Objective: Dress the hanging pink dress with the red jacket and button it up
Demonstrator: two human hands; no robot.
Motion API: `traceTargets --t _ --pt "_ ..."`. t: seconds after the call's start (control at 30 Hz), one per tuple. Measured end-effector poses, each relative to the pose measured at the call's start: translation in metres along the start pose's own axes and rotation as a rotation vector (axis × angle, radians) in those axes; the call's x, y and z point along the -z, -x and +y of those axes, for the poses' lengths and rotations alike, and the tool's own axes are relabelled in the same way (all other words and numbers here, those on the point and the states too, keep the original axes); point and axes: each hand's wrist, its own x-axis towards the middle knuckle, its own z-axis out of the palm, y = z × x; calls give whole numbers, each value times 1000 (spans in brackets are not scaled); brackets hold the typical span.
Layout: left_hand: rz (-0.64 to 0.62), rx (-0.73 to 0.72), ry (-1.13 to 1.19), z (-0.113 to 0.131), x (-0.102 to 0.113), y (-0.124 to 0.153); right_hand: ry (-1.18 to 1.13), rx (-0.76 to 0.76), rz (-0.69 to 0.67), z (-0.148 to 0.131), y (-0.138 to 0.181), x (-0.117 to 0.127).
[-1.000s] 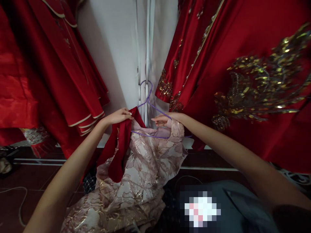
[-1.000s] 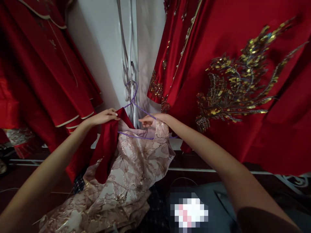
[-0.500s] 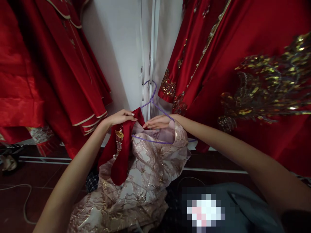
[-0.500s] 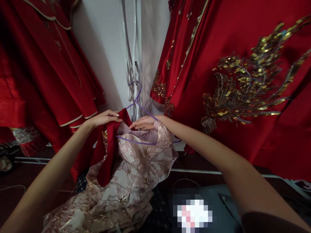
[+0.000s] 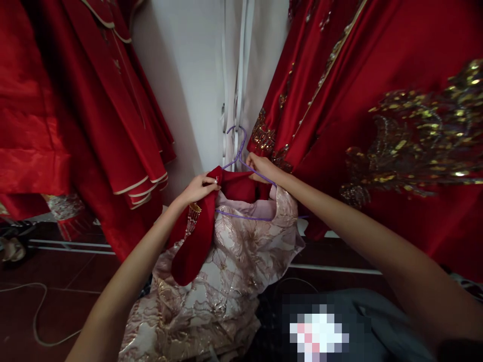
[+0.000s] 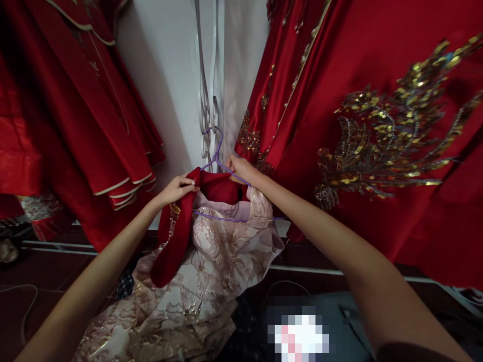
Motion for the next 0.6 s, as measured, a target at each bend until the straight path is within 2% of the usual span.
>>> traceTargets --t 0.17,0.23,0.37,0.47,0.6 --pt "46 3 -95 -5 -9 2 353 -169 78 25 37 39" --pt "41 2 -124 -5 -11 1 421 -250 64 41 55 53" --pt "44 23 -191 -9 -13 0 487 -288 -24 65 78 73" --pt "32 3 -231 -15 -11 1 586 -349 -52 62 90 80" --pt "74 4 -313 -19 -10 3 602 -423 -126 37 110 81"
